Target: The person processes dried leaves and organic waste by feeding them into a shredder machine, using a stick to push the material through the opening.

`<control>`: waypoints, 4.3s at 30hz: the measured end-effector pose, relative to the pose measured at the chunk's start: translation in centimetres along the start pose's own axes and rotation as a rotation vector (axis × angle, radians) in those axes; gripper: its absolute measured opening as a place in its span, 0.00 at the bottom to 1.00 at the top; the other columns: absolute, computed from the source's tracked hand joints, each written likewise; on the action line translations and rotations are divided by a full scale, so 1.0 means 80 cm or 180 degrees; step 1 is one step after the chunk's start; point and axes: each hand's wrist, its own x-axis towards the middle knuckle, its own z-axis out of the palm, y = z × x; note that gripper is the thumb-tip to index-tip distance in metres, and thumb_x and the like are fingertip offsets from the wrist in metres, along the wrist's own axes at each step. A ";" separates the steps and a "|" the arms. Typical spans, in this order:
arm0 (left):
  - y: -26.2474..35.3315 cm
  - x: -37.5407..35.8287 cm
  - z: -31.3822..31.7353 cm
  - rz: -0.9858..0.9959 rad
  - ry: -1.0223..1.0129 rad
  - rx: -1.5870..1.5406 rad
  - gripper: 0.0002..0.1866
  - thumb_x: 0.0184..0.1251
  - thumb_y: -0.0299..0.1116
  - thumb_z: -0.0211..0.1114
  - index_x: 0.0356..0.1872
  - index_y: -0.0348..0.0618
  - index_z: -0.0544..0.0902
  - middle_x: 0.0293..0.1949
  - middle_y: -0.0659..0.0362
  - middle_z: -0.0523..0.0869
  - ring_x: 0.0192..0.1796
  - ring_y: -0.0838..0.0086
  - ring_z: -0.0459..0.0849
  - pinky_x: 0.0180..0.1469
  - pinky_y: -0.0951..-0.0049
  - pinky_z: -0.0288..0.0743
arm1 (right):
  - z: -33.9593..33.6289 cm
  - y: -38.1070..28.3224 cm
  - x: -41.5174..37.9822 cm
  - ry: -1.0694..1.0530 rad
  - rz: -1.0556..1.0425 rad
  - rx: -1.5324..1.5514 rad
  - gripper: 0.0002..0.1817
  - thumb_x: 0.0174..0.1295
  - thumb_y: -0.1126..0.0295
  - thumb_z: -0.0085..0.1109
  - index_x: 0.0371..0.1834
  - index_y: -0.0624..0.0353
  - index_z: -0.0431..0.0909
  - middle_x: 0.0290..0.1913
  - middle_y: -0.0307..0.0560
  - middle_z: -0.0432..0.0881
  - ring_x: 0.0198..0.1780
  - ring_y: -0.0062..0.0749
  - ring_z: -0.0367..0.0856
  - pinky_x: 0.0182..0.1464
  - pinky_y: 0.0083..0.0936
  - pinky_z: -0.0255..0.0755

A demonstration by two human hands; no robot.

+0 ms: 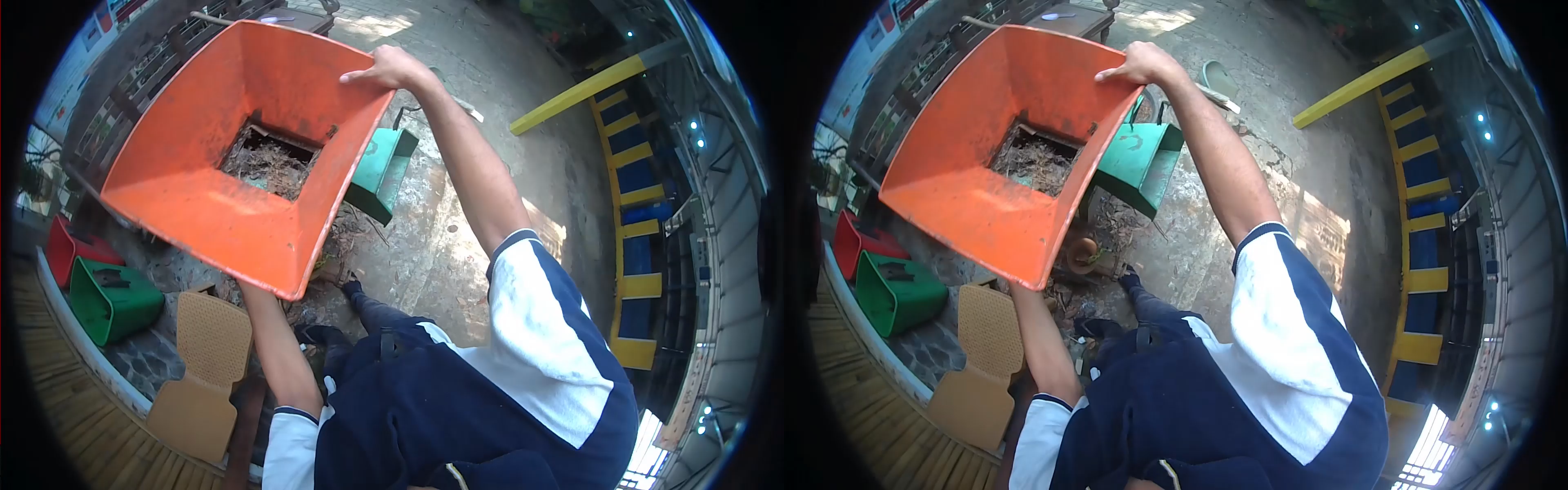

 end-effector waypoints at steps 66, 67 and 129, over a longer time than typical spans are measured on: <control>0.107 -0.308 0.049 0.2155 0.0964 0.2199 0.30 0.83 0.52 0.46 0.68 0.34 0.72 0.61 0.49 0.80 0.62 0.67 0.80 0.62 0.64 0.73 | -0.017 -0.051 -0.032 -0.1358 -0.0306 0.3190 0.20 0.58 0.70 0.65 0.53 0.66 0.80 0.43 0.46 0.86 0.43 0.25 0.85 0.49 0.24 0.77; 0.134 -0.303 -0.006 0.2418 0.1698 0.2317 0.28 0.83 0.50 0.48 0.64 0.33 0.76 0.62 0.47 0.79 0.62 0.65 0.81 0.62 0.63 0.74 | -0.018 -0.055 -0.032 -0.1491 -0.0404 0.3185 0.19 0.57 0.70 0.64 0.51 0.65 0.80 0.42 0.46 0.86 0.41 0.26 0.85 0.48 0.24 0.78; 0.028 -0.264 -0.111 0.0307 0.1374 0.1420 0.31 0.80 0.57 0.51 0.68 0.41 0.72 0.62 0.52 0.80 0.59 0.66 0.82 0.59 0.63 0.78 | 0.055 -0.246 -0.184 -0.1056 -0.1275 0.2128 0.09 0.50 0.78 0.60 0.33 0.66 0.72 0.21 0.50 0.62 0.26 0.28 0.63 0.31 0.33 0.66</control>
